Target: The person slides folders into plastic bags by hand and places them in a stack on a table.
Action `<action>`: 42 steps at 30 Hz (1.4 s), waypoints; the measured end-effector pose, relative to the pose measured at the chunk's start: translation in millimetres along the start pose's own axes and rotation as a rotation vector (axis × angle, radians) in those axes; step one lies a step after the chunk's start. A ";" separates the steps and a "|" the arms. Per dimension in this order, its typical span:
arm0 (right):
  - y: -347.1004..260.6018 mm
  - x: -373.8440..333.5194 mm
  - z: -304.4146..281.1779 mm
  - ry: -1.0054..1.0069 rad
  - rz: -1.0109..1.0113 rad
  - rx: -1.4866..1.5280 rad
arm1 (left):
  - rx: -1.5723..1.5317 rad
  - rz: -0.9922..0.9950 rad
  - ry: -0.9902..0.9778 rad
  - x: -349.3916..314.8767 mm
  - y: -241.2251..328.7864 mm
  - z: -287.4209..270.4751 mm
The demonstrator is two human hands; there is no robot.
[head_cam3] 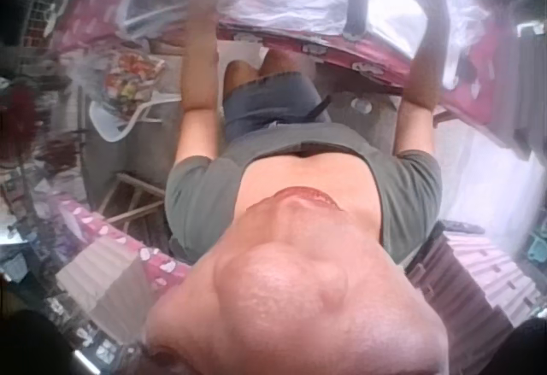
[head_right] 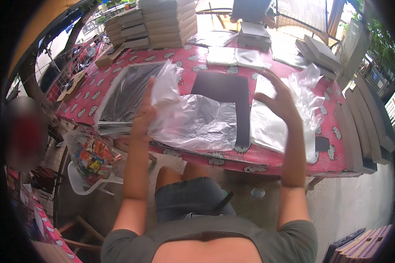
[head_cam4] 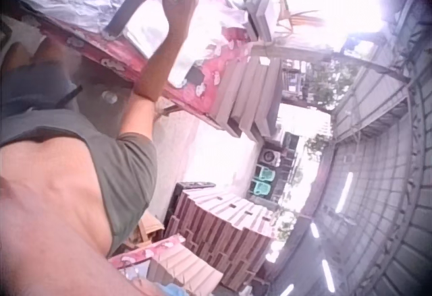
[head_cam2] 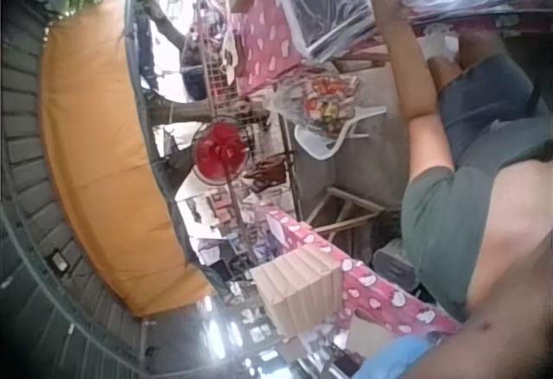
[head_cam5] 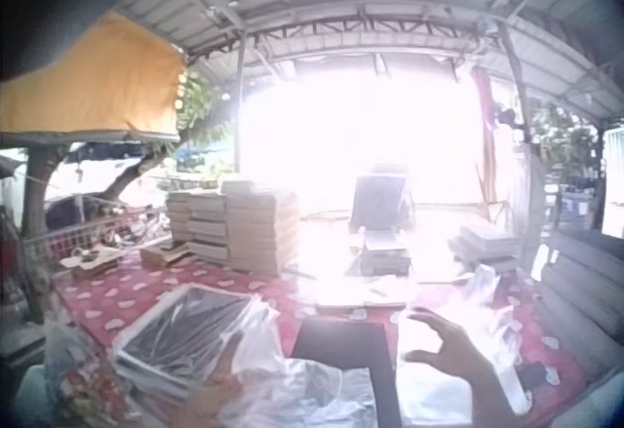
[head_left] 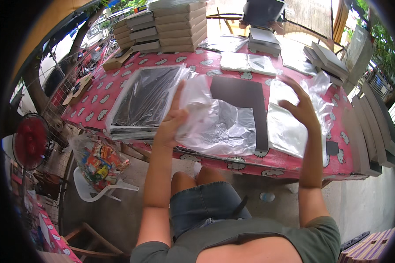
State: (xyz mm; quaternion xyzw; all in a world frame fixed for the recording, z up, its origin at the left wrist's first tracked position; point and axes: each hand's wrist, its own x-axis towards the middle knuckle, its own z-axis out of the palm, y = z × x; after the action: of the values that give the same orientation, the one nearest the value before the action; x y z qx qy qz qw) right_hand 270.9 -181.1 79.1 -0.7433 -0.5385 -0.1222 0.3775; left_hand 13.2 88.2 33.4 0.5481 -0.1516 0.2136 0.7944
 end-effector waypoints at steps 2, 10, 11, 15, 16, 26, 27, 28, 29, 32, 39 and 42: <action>-44.5 36.2 33.1 -0.098 -0.241 0.603 | 0.100 -0.014 0.024 5.8 -9.6 27.9; -85.6 53.5 94.5 -0.433 0.072 0.827 | 0.981 -0.162 0.437 -13.4 21.5 63.7; -88.3 50.0 98.0 -0.375 -0.022 0.760 | 1.056 -0.278 0.478 -15.7 24.8 60.0; -112.4 40.2 101.9 -0.232 -0.211 0.805 | 0.893 -0.015 0.376 -16.6 -3.8 29.0; -120.3 37.0 93.6 -0.278 -0.154 0.813 | 0.734 0.046 0.340 -13.8 -11.0 25.6; -115.1 13.8 78.8 -0.231 -0.069 0.683 | 0.210 0.044 0.134 -6.2 -52.7 36.7; -114.0 12.2 80.6 -0.286 -0.071 0.814 | 0.105 0.004 0.094 -3.9 -55.8 42.2; -113.4 10.6 79.1 -0.339 -0.011 0.880 | -0.001 -0.041 0.059 -2.2 -59.3 47.6; -113.8 9.5 75.7 -0.394 0.050 0.947 | -0.103 -0.089 0.028 -0.8 -62.5 53.0; -108.3 3.6 73.4 -0.256 0.120 0.875 | -0.441 -0.286 0.178 -13.6 -73.2 32.3; -93.7 -9.0 93.9 0.118 -0.030 0.451 | -0.198 0.079 0.547 -11.5 -53.6 76.9; -109.1 -22.1 95.5 0.226 -0.084 0.299 | -0.248 0.125 0.565 -18.9 -54.1 79.8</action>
State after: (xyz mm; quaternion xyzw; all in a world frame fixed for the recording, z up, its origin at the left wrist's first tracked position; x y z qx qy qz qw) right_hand 143.4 -115.9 47.5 -0.6374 -0.5353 -0.1390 0.5365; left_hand 23.7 -6.3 9.1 0.3557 0.0167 0.3856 0.8512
